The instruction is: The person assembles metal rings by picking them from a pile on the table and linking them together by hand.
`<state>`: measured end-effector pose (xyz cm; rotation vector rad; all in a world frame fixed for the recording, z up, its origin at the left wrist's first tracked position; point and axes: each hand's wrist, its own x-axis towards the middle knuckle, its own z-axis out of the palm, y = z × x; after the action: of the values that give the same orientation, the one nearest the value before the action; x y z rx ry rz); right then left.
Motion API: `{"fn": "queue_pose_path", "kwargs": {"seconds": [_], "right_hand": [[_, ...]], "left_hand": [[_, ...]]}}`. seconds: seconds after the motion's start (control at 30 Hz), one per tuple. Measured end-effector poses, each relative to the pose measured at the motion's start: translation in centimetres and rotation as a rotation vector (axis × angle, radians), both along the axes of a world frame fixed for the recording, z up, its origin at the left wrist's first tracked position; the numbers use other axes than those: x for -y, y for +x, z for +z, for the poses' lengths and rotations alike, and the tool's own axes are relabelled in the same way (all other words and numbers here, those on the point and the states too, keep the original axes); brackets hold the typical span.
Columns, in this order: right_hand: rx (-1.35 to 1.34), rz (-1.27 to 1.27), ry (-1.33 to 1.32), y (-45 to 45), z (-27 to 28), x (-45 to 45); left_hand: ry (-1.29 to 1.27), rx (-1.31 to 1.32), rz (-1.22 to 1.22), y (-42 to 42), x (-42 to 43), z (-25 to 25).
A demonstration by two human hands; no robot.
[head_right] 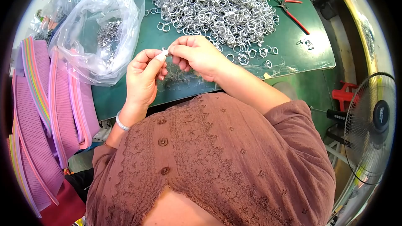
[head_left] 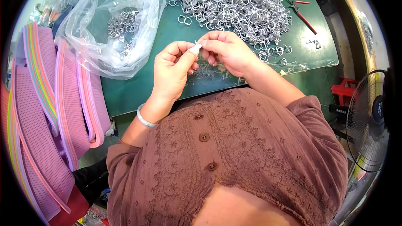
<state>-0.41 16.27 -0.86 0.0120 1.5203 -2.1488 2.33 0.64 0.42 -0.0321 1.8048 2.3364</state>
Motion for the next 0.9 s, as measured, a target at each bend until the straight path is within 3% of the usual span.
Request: {"fn": "queue_pose_path", "kwargs": {"seconds": [0.07, 0.23, 0.67, 0.9], "right_hand": [[-0.142, -0.074, 0.109, 0.5, 1.2, -0.1], [-0.395, -0.021, 0.065, 1.0, 1.7, -0.4], [-0.545, -0.048, 0.258, 1.1, 2.0, -0.7], [-0.668, -0.047, 0.327, 1.1, 1.9, -0.7]], "left_hand": [[-0.107, -0.056, 0.037, 0.1, 0.0, 0.1], [-0.151, -0.254, 0.07, 0.2, -0.2, -0.6], [-0.56, -0.776, 0.135, -0.1, 0.0, -0.4], [-0.597, -0.812, 0.125, 0.0, 0.1, -0.3]]}}
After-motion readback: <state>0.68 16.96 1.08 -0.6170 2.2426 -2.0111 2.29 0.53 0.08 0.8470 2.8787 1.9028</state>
